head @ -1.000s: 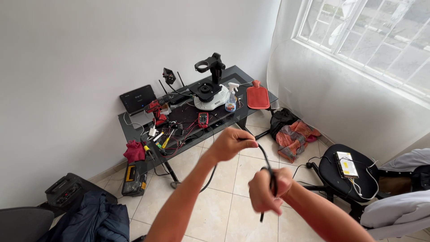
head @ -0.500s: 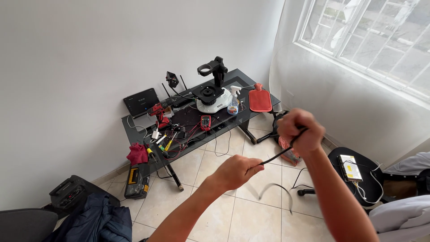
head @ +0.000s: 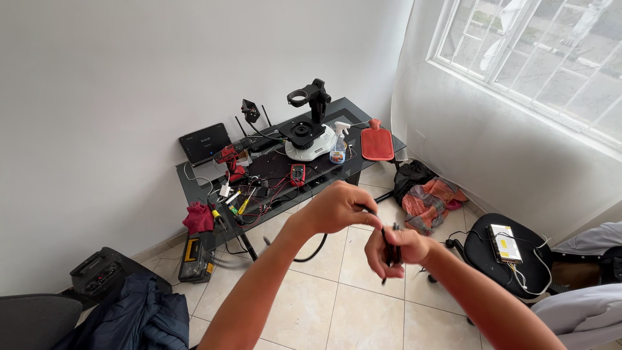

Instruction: The person organizes and inspects various electronic components, including a power supply and cables.

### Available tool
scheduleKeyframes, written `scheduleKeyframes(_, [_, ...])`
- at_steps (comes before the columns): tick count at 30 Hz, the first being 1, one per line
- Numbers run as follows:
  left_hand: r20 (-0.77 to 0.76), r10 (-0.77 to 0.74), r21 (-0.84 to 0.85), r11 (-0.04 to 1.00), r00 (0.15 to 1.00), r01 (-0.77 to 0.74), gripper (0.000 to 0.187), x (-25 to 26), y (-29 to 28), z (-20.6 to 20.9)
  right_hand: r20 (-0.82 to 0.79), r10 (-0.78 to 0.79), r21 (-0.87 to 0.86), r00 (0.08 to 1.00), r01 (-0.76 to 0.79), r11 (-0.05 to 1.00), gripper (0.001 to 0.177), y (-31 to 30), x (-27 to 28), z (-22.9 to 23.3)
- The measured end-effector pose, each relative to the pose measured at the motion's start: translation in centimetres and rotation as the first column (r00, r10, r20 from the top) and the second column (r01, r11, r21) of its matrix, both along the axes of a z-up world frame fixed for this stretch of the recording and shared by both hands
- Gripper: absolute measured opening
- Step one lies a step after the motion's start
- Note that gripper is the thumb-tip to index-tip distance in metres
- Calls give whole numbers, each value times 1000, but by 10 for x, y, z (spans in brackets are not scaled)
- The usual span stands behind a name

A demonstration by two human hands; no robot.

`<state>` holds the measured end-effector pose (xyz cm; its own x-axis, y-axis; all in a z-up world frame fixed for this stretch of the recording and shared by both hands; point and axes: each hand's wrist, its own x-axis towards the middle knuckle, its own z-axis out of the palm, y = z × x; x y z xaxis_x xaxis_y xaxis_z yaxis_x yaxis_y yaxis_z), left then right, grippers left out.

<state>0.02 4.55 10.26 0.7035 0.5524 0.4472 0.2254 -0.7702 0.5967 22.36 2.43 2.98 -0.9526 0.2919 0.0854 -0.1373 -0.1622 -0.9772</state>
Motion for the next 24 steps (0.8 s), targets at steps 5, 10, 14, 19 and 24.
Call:
scheduleKeyframes(5, [217,-68,-345,928,974,142,21,25,18,-63,-391,353,-217,850,-458,862,58,-20,-33,23])
scheduleKeyframes(10, [528,-9,-495,809,849,317,28,51,8,-104,-783,-7,-128,622,-151,980,32,-1,-24,27])
scheduleKeyframes(14, [423,15,-456,867,906,199,29,52,2,-99,-815,-221,-234,536,45,971,31,17,-4,39])
scheduleKeyframes(19, [41,111,-155,983,993,-103,25,36,-15,-83,-656,-578,-217,486,612,760,33,46,45,30])
scheduleKeyframes(24, [-69,78,34,997,995,-76,22,26,-31,-54,-383,-770,170,511,858,485,33,54,54,22])
